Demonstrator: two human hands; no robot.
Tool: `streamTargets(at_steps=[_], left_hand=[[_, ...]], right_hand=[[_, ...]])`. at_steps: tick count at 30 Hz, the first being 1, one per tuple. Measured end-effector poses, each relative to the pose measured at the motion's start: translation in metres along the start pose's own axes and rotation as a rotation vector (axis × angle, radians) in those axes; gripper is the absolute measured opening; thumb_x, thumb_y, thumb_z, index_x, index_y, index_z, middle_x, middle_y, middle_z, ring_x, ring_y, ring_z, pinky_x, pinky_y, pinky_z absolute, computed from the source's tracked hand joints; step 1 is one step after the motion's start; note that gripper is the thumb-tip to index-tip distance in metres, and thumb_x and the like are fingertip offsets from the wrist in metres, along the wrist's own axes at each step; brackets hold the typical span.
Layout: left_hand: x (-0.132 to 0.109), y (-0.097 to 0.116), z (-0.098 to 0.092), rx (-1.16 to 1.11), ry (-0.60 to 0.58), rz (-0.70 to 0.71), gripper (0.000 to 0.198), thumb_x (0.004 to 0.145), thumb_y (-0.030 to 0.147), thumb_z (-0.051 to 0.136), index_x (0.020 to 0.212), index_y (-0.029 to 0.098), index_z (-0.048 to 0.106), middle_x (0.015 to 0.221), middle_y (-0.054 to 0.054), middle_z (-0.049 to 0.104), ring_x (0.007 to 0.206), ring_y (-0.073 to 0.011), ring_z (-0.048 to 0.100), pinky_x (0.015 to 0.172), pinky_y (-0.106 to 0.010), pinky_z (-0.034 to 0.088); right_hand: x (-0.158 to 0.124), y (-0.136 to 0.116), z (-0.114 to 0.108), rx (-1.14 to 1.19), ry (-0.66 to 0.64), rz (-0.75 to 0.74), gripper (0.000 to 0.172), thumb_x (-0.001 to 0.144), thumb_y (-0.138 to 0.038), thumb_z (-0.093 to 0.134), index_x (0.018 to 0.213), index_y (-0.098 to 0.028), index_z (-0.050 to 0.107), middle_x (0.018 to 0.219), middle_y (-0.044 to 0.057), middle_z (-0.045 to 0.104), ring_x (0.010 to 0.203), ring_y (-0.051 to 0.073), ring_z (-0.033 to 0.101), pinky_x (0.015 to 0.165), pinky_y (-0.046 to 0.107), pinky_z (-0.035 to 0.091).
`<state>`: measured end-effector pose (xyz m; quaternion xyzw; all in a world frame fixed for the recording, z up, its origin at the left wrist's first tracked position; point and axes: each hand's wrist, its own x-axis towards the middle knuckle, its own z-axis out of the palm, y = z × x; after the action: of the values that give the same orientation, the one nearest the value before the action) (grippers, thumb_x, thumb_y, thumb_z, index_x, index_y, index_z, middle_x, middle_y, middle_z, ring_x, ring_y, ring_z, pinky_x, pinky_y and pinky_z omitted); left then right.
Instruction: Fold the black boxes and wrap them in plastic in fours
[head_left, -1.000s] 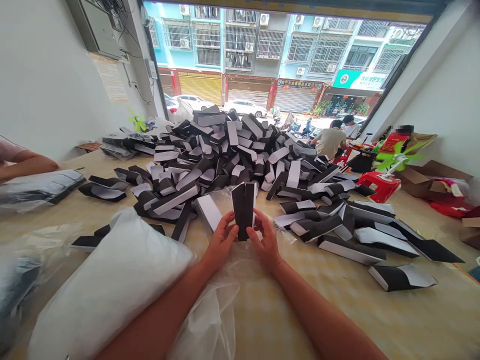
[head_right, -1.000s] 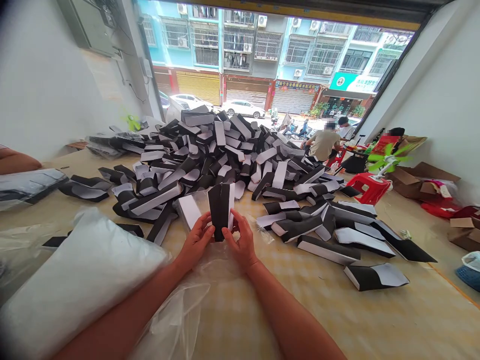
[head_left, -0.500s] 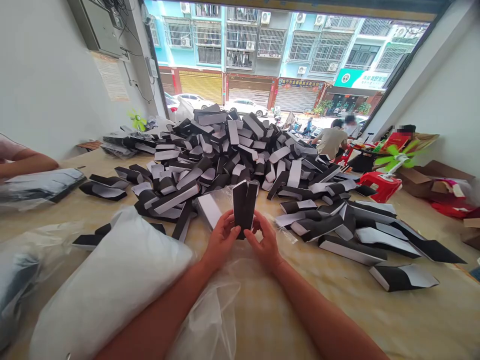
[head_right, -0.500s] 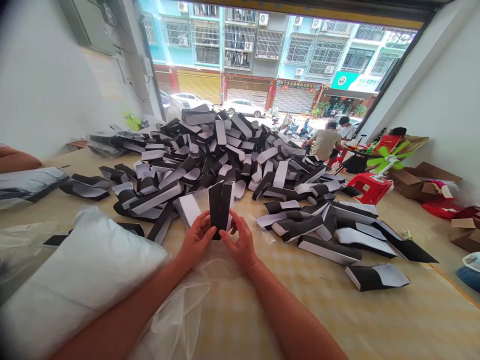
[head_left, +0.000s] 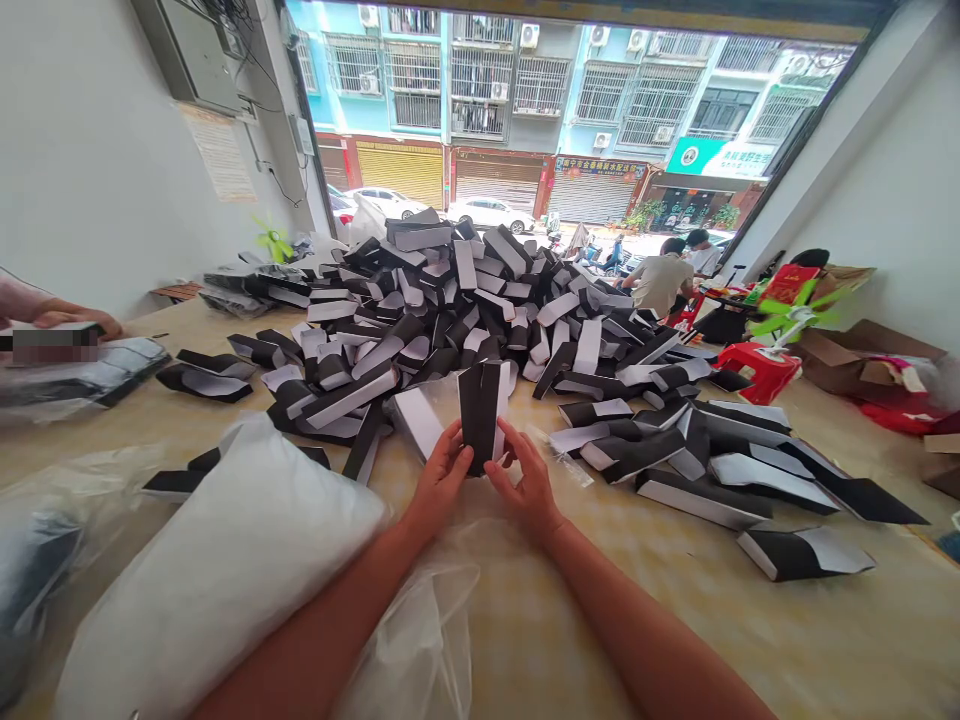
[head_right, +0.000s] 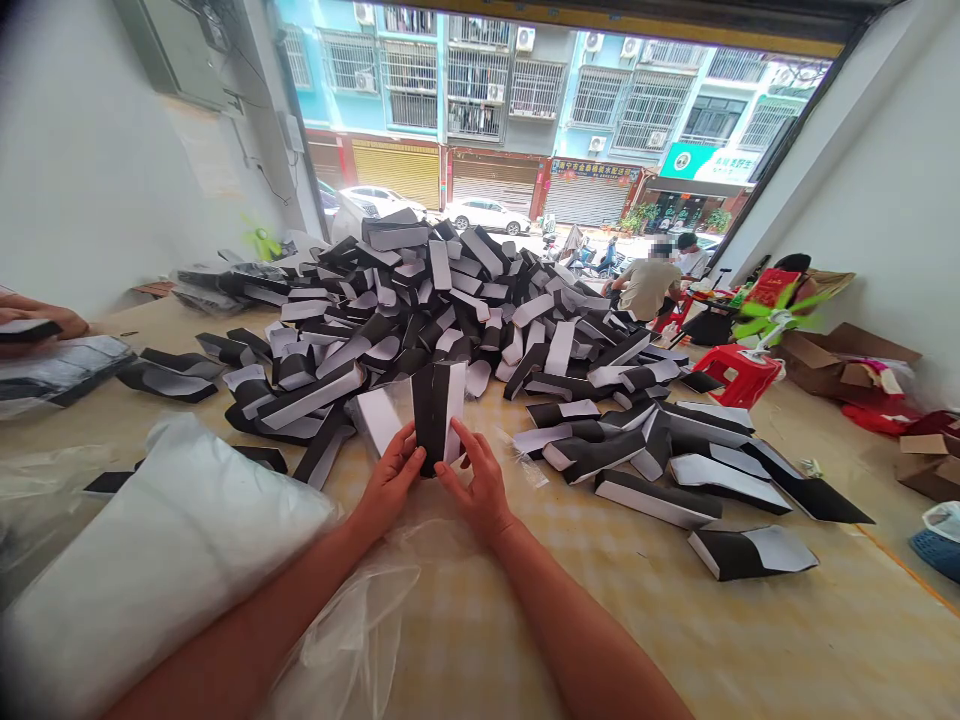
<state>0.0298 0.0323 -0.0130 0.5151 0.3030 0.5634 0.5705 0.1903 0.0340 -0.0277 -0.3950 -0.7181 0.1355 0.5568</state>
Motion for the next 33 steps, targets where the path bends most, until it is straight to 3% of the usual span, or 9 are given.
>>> streamTargets(at_steps=[12,20,25,33], left_hand=[[0.0004,-0.0009,0.0004,0.048,-0.016,0.046,0.052,0.091,0.047,0.065,0.135,0.025,0.049,0.139,-0.011,0.060,0.126,-0.0264,0.059,0.107,-0.042,0.048],[-0.0003,-0.0022,-0.0008,0.043,-0.020,0.037,0.053,0.092,0.047,0.064,0.138,0.025,0.049,0.138,-0.010,0.061,0.125,-0.0266,0.060,0.106,-0.042,0.049],[-0.0010,-0.0010,-0.0008,0.017,-0.026,0.011,0.053,0.091,0.047,0.064,0.138,0.026,0.049,0.138,-0.009,0.061,0.125,-0.0259,0.060,0.107,-0.042,0.047],[-0.0017,0.0016,0.0005,-0.009,-0.049,-0.012,0.055,0.091,0.046,0.064,0.140,0.026,0.047,0.136,-0.009,0.063,0.124,-0.0258,0.061,0.108,-0.043,0.047]], right_hand=[[-0.0001,-0.0039,-0.0015,0.034,0.017,0.012,0.055,0.094,-0.034,0.052,0.147,-0.025,0.042,0.104,0.006,0.063,0.084,0.019,0.057,0.075,0.037,0.052],[0.0008,-0.0057,-0.0029,0.034,0.002,0.010,0.057,0.093,-0.037,0.052,0.148,-0.026,0.041,0.100,0.005,0.060,0.079,0.019,0.055,0.073,0.039,0.052],[0.0002,-0.0031,-0.0021,0.022,-0.006,-0.008,0.059,0.093,-0.037,0.054,0.149,-0.027,0.040,0.107,0.007,0.062,0.082,0.020,0.055,0.075,0.039,0.053],[-0.0002,-0.0011,-0.0014,0.005,-0.046,-0.057,0.063,0.093,-0.040,0.058,0.151,-0.026,0.038,0.126,0.012,0.062,0.102,0.026,0.061,0.084,0.043,0.055]])
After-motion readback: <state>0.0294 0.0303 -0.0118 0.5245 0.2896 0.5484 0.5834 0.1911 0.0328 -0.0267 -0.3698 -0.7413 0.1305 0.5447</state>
